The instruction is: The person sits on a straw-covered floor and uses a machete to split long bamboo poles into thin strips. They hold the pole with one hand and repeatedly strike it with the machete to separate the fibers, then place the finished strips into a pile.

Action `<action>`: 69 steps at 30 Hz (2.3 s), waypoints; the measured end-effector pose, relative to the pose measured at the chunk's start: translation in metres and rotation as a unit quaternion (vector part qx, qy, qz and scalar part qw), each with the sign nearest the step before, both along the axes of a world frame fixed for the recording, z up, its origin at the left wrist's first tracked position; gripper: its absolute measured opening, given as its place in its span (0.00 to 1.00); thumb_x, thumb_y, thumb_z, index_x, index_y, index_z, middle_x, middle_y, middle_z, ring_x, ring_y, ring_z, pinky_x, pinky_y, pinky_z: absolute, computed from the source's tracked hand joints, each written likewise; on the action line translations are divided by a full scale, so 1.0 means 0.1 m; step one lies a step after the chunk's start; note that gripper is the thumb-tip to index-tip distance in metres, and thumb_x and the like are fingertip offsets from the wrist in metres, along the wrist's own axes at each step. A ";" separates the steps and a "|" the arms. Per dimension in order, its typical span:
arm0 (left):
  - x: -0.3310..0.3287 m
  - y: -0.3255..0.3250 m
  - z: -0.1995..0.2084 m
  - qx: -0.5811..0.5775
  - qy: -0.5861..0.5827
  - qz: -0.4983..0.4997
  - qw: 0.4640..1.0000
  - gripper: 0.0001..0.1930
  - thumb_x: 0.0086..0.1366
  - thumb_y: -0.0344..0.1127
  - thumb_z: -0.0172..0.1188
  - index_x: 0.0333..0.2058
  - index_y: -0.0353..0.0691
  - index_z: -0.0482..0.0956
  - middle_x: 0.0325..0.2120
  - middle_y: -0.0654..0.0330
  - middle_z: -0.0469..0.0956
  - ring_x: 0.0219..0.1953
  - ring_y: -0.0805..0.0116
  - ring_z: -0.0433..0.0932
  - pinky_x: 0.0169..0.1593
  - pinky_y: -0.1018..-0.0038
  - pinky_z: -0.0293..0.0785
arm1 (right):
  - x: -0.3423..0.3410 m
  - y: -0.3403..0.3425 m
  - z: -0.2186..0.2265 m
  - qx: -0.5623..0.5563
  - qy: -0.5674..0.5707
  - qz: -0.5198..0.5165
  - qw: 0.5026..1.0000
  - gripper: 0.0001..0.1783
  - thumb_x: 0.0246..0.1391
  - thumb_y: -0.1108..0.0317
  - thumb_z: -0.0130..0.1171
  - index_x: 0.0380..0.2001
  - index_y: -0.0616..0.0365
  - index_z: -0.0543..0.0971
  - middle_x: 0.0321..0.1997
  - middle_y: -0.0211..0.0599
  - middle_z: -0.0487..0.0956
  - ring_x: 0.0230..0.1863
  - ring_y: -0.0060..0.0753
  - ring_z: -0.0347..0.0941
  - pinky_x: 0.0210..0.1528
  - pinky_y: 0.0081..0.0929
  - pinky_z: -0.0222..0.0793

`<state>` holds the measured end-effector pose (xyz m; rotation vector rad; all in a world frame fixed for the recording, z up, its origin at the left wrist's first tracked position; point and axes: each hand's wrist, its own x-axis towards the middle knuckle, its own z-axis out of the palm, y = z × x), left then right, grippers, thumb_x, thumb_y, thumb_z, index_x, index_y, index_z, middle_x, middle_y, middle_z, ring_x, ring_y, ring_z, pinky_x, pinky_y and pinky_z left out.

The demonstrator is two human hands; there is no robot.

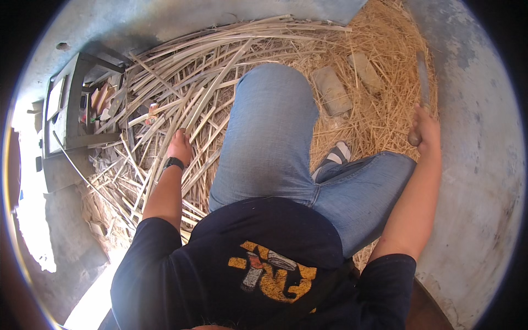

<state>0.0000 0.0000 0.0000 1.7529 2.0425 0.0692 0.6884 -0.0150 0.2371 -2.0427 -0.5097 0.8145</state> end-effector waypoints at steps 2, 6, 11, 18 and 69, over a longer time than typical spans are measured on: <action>0.03 0.09 0.07 0.027 -0.016 -0.007 0.999 0.16 0.72 0.40 0.51 0.56 0.45 0.71 0.50 0.41 0.77 0.49 0.38 0.78 0.52 0.49 0.75 | -0.01 0.00 0.00 0.014 0.004 0.012 1.000 0.12 0.60 0.62 0.65 0.39 0.55 0.75 0.26 0.22 0.72 0.24 0.17 0.66 0.25 0.19 0.65; 0.14 0.23 0.35 0.106 -0.057 -0.017 0.993 0.14 0.72 0.38 0.51 0.53 0.44 0.72 0.48 0.42 0.78 0.46 0.36 0.78 0.48 0.48 0.75 | -0.05 -0.02 0.06 0.001 -0.002 0.006 1.000 0.11 0.60 0.61 0.65 0.38 0.54 0.75 0.26 0.23 0.71 0.24 0.17 0.66 0.26 0.20 0.65; 0.16 0.60 0.63 0.218 -0.121 -0.076 0.965 0.12 0.72 0.35 0.53 0.51 0.42 0.75 0.42 0.42 0.80 0.42 0.40 0.80 0.44 0.52 0.76 | -0.04 0.00 0.06 -0.009 -0.018 -0.009 1.000 0.11 0.61 0.60 0.65 0.33 0.51 0.74 0.24 0.22 0.71 0.22 0.15 0.65 0.23 0.19 0.64; 0.50 1.19 1.68 0.254 -0.136 -0.166 0.943 0.14 0.71 0.35 0.56 0.53 0.39 0.76 0.41 0.42 0.81 0.41 0.40 0.81 0.45 0.56 0.76 | -0.30 0.07 0.28 0.046 -0.034 0.010 0.998 0.14 0.61 0.59 0.66 0.33 0.52 0.72 0.23 0.22 0.70 0.20 0.16 0.64 0.22 0.19 0.63; 4.78 0.92 4.69 0.403 0.094 -0.581 0.700 0.18 0.58 0.40 0.66 0.48 0.47 0.81 0.46 0.54 0.81 0.46 0.54 0.81 0.49 0.58 0.77 | -0.49 0.10 0.32 0.248 0.268 0.170 0.915 0.23 0.54 0.71 0.66 0.52 0.61 0.71 0.34 0.36 0.81 0.20 0.17 0.67 0.22 0.17 0.62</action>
